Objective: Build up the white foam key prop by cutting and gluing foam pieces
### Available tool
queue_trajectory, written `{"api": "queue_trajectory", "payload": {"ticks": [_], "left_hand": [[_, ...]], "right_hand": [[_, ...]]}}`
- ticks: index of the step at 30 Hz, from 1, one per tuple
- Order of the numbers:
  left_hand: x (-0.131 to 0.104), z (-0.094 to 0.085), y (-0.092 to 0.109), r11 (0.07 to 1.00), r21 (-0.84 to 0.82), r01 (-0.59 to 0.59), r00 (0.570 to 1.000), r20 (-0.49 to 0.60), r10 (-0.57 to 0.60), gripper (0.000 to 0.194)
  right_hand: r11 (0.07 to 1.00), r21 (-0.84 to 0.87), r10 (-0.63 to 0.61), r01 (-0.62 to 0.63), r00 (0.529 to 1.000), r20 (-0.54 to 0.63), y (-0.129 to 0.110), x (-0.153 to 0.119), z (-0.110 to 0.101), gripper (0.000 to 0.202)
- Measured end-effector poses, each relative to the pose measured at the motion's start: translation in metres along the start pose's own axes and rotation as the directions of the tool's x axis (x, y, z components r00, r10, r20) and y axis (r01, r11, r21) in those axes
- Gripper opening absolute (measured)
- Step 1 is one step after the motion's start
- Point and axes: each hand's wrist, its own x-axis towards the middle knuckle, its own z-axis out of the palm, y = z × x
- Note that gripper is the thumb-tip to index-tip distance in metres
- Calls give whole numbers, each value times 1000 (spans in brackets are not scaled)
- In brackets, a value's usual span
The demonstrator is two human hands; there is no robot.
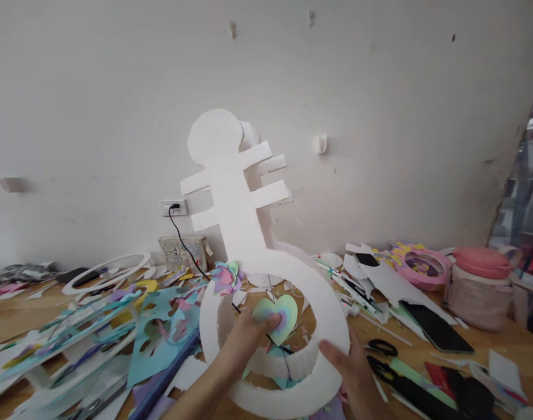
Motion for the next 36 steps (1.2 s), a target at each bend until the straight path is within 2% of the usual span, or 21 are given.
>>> {"api": "queue_trajectory", "payload": {"ticks": [2, 4, 7, 10, 12, 14, 16, 18, 21, 24, 26, 28, 30, 31, 34, 36], "left_hand": [[2, -1, -3, 1000, 0, 0, 998, 63, 0, 41], [2, -3, -6, 999, -31, -6, 997, 82, 9, 51], [0, -9, -3, 993, -100, -64, 998, 16, 65, 67], [-3, -17, 10, 971, -131, -198, 980, -15, 198, 56], [-6, -24, 19, 940, -88, -329, 941, -109, 319, 41], [-6, -30, 25, 893, 56, -446, 863, -238, 446, 30], [-5, -36, 27, 836, 245, -491, 780, -305, 547, 23], [-3, -39, 26, 783, 380, -492, 720, -328, 611, 18], [-1, -42, 25, 754, 452, -476, 678, -358, 642, 18], [-2, -42, 26, 756, 460, -465, 658, -392, 643, 21], [-4, -41, 27, 775, 437, -456, 675, -398, 621, 24], [-6, -37, 27, 820, 391, -418, 748, -364, 555, 30], [-8, -31, 25, 856, 364, -367, 833, -282, 477, 35], [-10, -28, 24, 859, 366, -357, 858, -235, 456, 36], [-12, -16, 18, 838, 399, -373, 885, -118, 450, 35], [-11, -10, 13, 858, 372, -355, 908, -79, 410, 39]], "right_hand": [[999, 18, 37, -36, 999, -20, 1, 4, -2, 66], [997, 50, 66, -64, 997, -35, 2, 11, -5, 72], [994, 69, 87, -81, 992, -93, 7, 27, -13, 75], [998, 41, 46, -39, 984, -174, 10, 44, -22, 64], [1000, 28, -3, 8, 983, -185, 9, 52, -29, 61], [1000, 23, -10, 14, 988, -154, 4, 58, -34, 65], [1000, -1, 6, -6, 994, -108, -3, 61, -39, 65], [999, -45, 2, -6, 997, -81, -8, 63, -41, 62], [993, -110, -53, 45, 996, -70, -11, 66, -44, 61], [988, -135, -88, 79, 995, -56, -9, 70, -48, 62], [987, -133, -98, 88, 993, -70, -9, 72, -50, 60], [987, -130, -105, 92, 989, -100, -9, 73, -50, 58], [989, -121, -104, 89, 987, -119, -10, 72, -47, 57], [990, -114, -93, 80, 988, -123, -10, 71, -45, 57], [993, -103, -60, 49, 992, -111, -7, 64, -39, 60], [993, -115, -41, 31, 996, -81, -4, 58, -34, 59]]}}
